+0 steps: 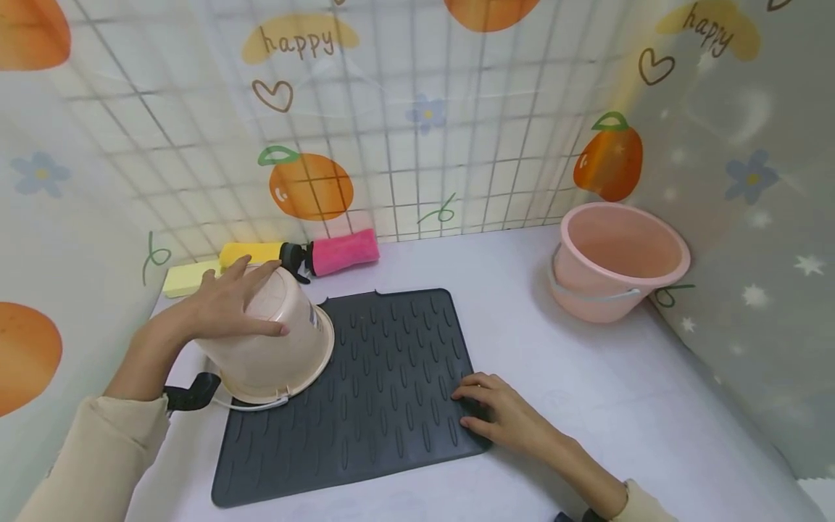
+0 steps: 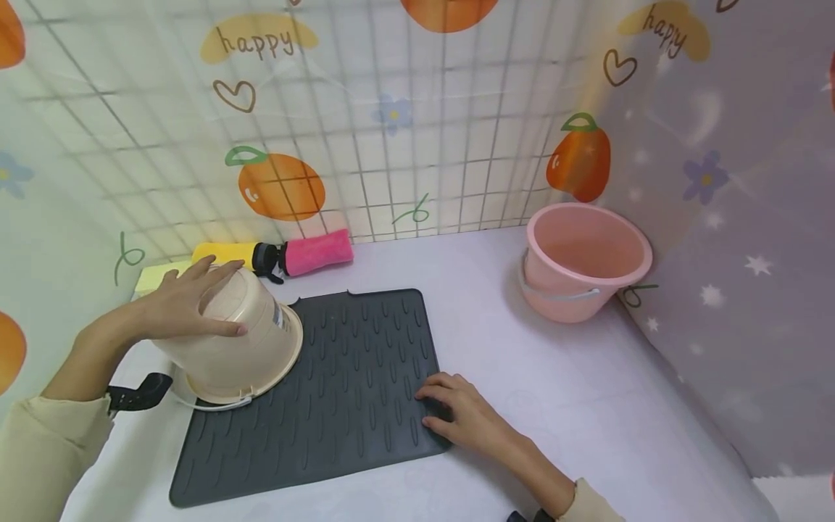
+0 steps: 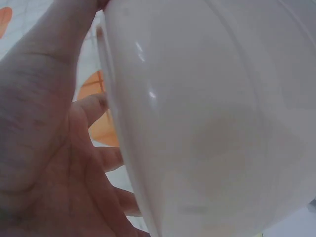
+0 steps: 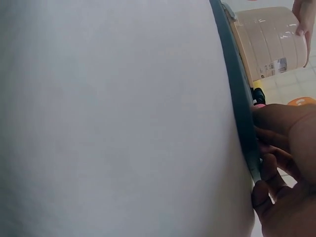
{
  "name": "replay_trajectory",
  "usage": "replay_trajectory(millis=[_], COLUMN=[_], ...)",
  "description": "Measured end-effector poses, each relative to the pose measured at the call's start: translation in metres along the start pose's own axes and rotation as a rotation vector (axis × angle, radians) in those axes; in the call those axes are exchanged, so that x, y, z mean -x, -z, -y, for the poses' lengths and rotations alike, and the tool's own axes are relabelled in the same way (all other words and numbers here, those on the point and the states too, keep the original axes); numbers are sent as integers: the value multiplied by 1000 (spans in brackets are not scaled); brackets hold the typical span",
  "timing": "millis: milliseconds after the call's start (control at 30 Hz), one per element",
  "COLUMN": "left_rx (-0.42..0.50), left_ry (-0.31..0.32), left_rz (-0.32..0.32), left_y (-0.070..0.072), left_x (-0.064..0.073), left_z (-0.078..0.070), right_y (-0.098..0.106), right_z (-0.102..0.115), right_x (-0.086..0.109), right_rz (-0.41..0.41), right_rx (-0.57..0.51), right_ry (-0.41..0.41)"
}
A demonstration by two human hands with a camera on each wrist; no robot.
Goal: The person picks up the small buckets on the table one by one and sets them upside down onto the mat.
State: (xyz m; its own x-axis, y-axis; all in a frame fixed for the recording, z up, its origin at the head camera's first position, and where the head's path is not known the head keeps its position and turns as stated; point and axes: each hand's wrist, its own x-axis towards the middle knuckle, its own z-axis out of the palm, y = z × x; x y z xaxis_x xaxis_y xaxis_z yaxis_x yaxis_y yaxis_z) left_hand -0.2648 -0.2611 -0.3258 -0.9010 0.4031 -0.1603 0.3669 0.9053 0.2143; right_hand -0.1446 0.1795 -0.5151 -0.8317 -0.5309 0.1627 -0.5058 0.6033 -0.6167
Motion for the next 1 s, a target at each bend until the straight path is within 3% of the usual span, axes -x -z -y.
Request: replay_trajectory(millis=[100,200,333,400,467,633,1000], left_rx=[4,19,120,195,256,328,455], left_ry=[34,21,-131,-185,-211,-223,-278], left_rz=[-37,-188,-479,-550,-561,-473,-437], left_y=[-2,-6,-10,-14,-21,-47,-103], left_x=[4,11,16,19,22,23,18], left_z=[-5,-17,-43,-57,-70,-95,-122], right_y=[0,0,1,1,0,-1,-1], right_z=[1,1,1,1,1,2,1], right_x=[0,-1,-1,-1,-1,-2,-1], right_rz=[0,0,-6,-12,-17,-34,-31], right_rx=[0,1,7,6,2,-13,-8], right_ry=[0,3,2,1,5,19,15])
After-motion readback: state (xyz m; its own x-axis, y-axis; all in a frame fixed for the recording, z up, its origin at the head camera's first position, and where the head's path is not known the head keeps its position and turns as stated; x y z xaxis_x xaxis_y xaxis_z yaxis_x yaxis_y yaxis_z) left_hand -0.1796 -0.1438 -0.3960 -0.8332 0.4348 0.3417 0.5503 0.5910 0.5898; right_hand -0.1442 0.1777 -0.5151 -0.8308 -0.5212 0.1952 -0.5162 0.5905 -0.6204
